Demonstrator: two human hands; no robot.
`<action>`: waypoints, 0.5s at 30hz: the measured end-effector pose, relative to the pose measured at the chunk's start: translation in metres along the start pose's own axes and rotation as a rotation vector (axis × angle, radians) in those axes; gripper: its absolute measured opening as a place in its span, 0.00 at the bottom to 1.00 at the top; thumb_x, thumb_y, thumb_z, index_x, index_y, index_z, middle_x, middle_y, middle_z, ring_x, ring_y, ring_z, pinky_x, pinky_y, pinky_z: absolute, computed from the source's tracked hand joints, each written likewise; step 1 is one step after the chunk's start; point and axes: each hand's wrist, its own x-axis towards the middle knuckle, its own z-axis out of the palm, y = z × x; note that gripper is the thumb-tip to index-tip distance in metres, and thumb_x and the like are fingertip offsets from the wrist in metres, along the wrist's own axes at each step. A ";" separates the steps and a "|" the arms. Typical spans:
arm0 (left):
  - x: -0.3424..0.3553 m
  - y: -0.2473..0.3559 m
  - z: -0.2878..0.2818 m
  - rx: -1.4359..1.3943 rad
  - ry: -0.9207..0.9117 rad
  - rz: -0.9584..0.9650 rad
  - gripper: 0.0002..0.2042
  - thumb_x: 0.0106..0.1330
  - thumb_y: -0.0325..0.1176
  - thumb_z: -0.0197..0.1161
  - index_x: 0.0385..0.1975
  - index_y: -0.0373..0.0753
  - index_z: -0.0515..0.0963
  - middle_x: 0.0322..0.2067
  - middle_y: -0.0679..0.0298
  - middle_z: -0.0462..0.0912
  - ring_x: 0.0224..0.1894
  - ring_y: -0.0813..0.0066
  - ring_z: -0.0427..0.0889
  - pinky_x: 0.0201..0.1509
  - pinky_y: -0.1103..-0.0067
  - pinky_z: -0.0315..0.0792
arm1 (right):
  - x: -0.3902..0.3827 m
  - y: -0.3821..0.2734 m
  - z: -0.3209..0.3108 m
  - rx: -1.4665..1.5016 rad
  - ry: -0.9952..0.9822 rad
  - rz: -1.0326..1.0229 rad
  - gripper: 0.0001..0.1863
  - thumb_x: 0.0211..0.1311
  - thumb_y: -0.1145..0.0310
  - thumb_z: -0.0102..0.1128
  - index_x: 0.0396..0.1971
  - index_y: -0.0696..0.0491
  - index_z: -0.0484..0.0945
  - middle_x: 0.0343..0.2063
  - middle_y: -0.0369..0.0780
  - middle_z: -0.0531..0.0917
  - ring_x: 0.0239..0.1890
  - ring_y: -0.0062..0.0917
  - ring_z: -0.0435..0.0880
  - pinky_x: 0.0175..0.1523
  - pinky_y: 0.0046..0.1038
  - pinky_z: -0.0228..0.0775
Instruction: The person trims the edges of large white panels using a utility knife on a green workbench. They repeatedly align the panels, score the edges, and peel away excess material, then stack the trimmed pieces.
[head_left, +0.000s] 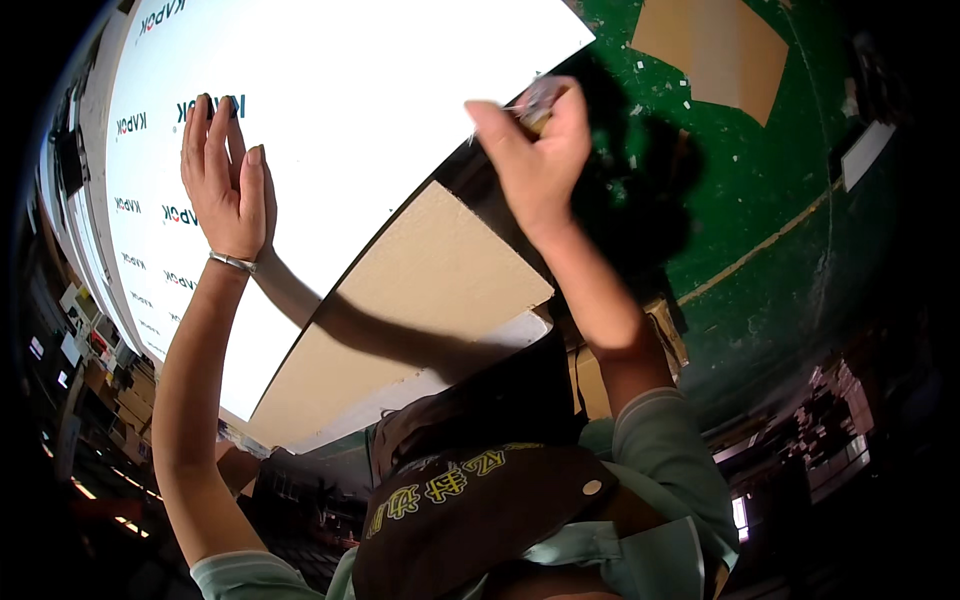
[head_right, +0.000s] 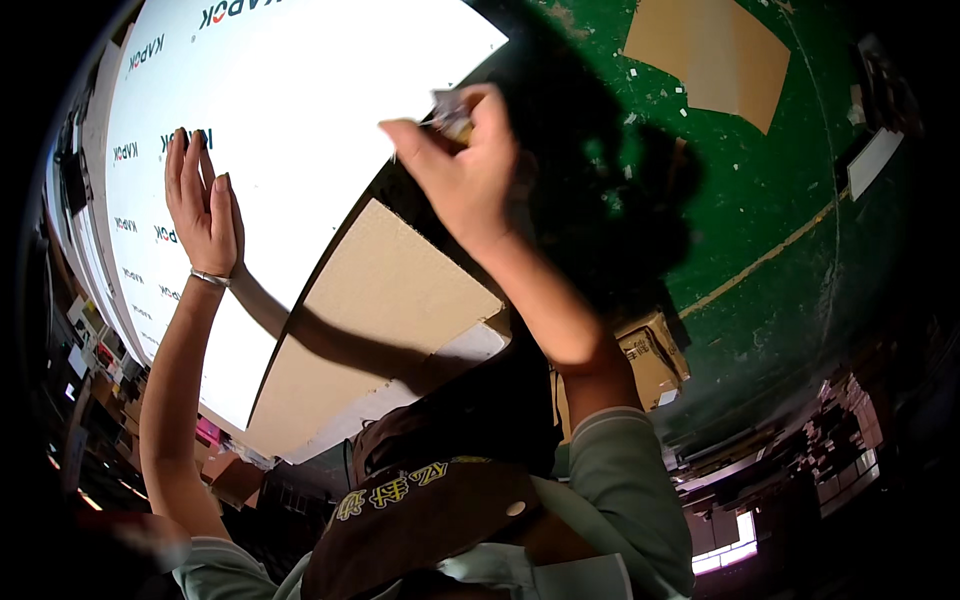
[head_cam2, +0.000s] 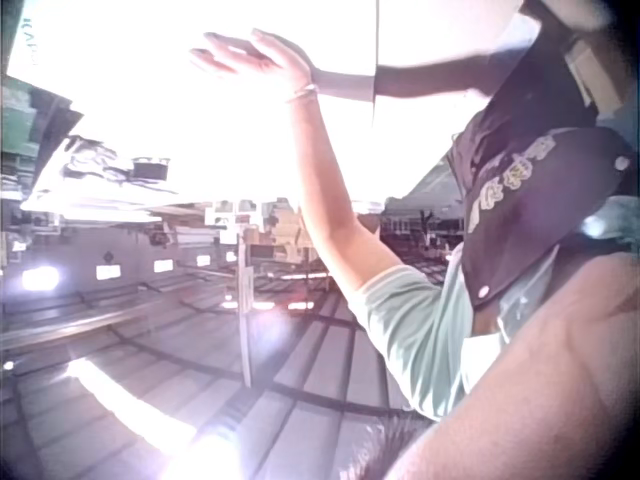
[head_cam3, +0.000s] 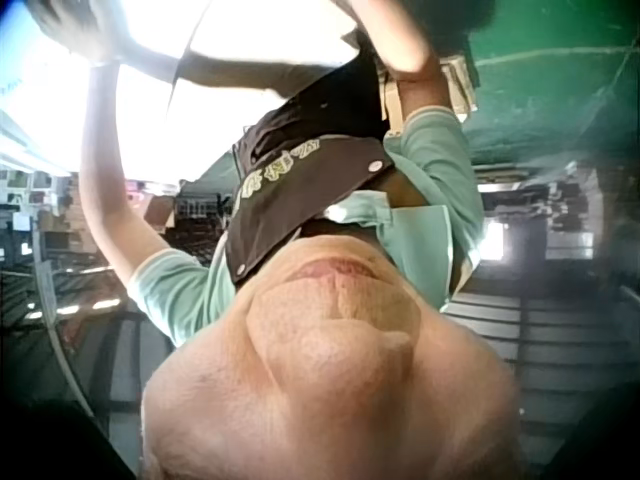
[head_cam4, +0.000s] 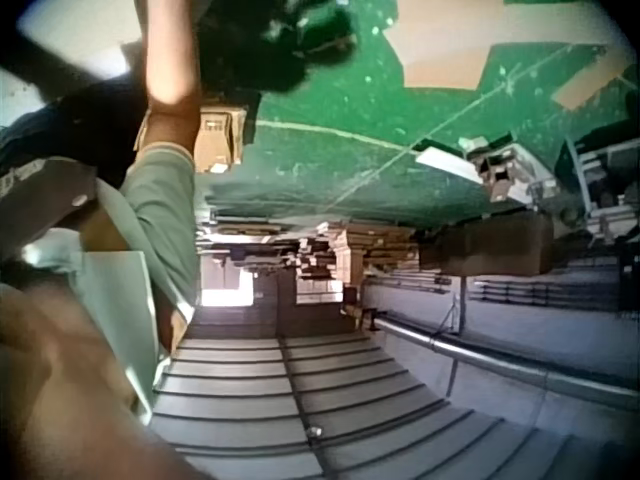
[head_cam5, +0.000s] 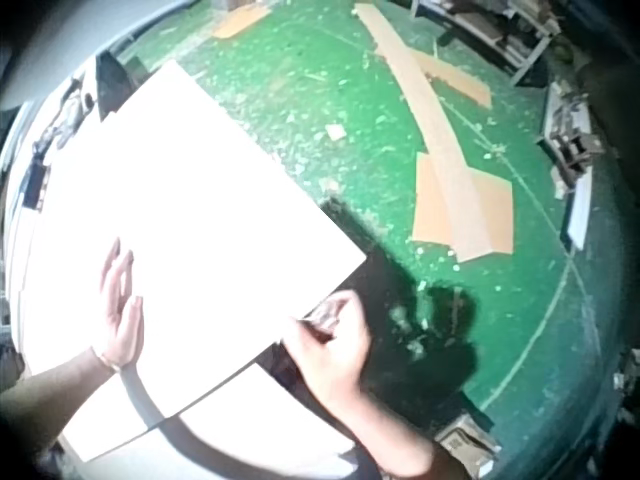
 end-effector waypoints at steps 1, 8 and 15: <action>0.001 0.000 -0.001 -0.003 0.002 -0.001 0.26 0.70 0.47 0.50 0.65 0.44 0.67 0.68 0.55 0.62 0.71 0.57 0.57 0.72 0.61 0.51 | 0.012 -0.010 0.000 0.136 0.019 0.065 0.21 0.49 0.65 0.76 0.30 0.54 0.68 0.21 0.28 0.73 0.22 0.09 0.70 0.25 0.17 0.65; 0.005 0.004 -0.001 0.004 -0.007 -0.008 0.25 0.69 0.46 0.50 0.65 0.44 0.67 0.68 0.55 0.62 0.72 0.58 0.56 0.72 0.61 0.50 | 0.103 -0.017 -0.068 -0.631 0.302 -0.304 0.12 0.67 0.65 0.53 0.36 0.58 0.78 0.19 0.40 0.75 0.19 0.27 0.76 0.25 0.27 0.68; 0.003 0.001 -0.007 0.007 0.005 -0.010 0.25 0.69 0.46 0.50 0.65 0.44 0.67 0.68 0.55 0.62 0.72 0.58 0.56 0.73 0.61 0.50 | 0.058 -0.056 -0.057 -0.701 -0.169 -0.376 0.15 0.76 0.67 0.42 0.54 0.56 0.73 0.23 0.35 0.75 0.21 0.16 0.73 0.27 0.21 0.67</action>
